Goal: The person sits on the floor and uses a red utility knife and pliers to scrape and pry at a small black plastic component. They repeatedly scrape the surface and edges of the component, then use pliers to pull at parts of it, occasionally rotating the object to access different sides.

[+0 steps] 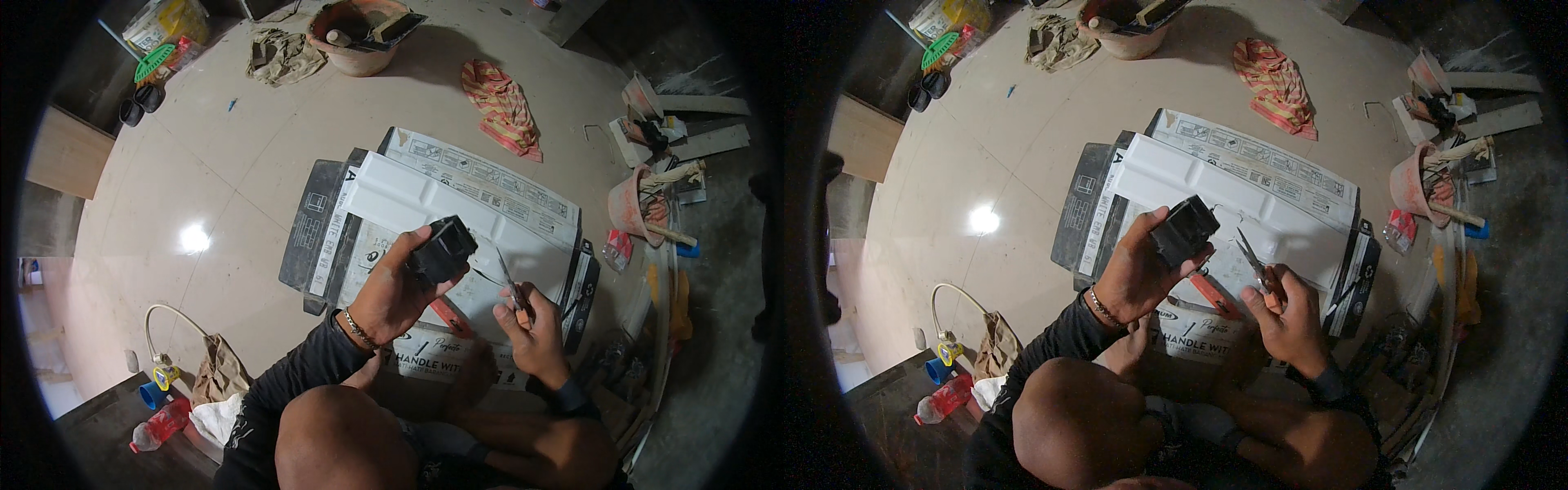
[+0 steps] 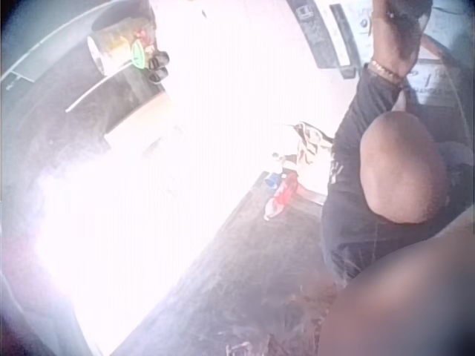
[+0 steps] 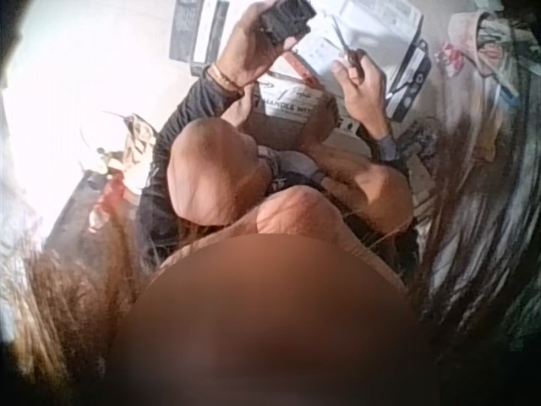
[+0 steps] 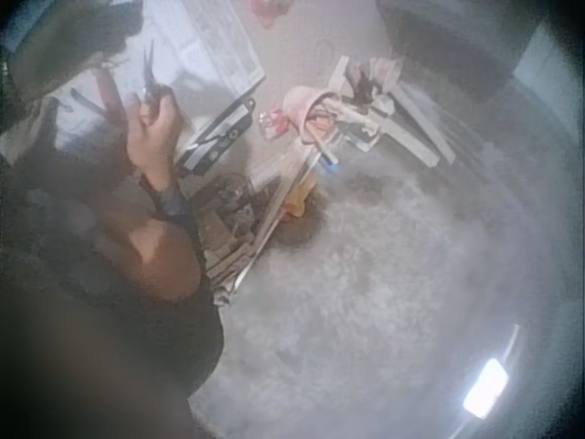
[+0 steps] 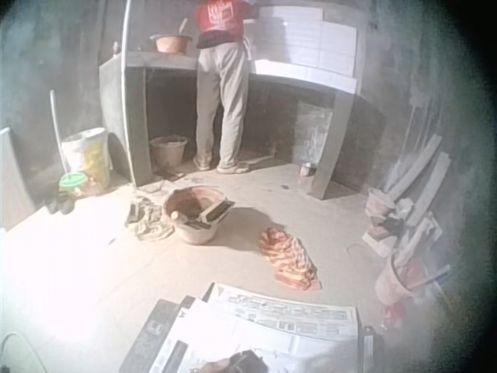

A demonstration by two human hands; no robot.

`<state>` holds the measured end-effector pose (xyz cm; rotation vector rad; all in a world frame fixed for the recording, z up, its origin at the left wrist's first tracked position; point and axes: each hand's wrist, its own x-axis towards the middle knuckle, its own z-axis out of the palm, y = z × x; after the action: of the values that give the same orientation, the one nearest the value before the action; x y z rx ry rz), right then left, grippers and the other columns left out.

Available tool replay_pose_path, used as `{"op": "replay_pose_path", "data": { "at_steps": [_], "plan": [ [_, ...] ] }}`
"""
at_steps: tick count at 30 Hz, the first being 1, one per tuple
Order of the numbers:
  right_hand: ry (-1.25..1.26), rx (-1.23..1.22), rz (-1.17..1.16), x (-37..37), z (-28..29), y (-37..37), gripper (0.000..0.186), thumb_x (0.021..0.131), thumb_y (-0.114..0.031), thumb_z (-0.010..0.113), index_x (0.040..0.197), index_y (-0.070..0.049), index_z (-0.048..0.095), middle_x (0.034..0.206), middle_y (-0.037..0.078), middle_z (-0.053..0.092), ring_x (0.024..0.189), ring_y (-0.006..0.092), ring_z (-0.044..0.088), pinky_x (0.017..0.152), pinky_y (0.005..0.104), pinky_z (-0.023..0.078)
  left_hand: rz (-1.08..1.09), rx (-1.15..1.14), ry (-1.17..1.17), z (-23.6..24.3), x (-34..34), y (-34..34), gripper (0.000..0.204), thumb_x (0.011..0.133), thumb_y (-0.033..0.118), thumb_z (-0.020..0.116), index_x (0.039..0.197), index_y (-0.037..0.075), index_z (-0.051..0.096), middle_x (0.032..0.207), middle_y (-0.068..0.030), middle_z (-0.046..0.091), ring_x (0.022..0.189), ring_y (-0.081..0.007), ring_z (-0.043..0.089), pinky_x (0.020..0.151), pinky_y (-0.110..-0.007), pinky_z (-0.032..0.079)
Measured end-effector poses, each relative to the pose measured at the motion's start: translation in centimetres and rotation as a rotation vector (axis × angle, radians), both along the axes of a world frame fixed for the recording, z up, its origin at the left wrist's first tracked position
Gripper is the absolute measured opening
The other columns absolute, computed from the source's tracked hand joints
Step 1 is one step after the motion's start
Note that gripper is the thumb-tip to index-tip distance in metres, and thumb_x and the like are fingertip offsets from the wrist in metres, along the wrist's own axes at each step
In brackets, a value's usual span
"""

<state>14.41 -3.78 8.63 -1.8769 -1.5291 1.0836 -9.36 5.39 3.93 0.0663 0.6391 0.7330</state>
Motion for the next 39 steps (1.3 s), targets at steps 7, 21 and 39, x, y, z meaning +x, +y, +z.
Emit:
{"op": "replay_pose_path", "data": {
  "at_steps": [7,21,39],
  "plan": [
    [0.059,0.008,-0.022,-0.1,-0.2,0.1,0.038,0.103,-0.032,0.075,0.112,0.004,0.066,0.094,0.017,0.07,0.085,0.0219,0.07,0.079,0.0363,0.056,-0.012,0.022,-0.003,-0.5,-0.3,-0.3,0.046,0.108,0.04,0.065,0.138,0.006,0.06,0.129,-0.0132,0.067,0.109,-0.023,0.069,0.09,-0.03,0.062],
    [0.139,-0.018,-0.092,0.8,-1.7,-0.6,0.037,0.105,-0.035,0.073,0.114,0.0,0.066,0.09,0.005,0.063,0.082,0.0125,0.058,0.076,0.0299,0.05,0.102,0.496,0.187,0.2,0.2,-0.9,0.064,0.097,0.008,0.08,0.151,0.008,0.047,0.128,-0.0079,0.064,0.117,-0.0148,0.064,0.1,-0.034,0.057],
    [-0.043,0.251,-0.067,0.2,-1.4,-0.2,0.038,0.099,-0.027,0.08,0.107,0.007,0.064,0.087,0.016,0.066,0.077,0.0236,0.063,0.075,0.0367,0.052,0.003,0.33,-0.258,-0.3,-1.2,-0.9,0.085,0.084,0.03,0.081,0.158,0.003,0.046,0.159,-0.0242,0.052,0.142,-0.0407,0.057,0.12,-0.05,0.043]
  ]
}}
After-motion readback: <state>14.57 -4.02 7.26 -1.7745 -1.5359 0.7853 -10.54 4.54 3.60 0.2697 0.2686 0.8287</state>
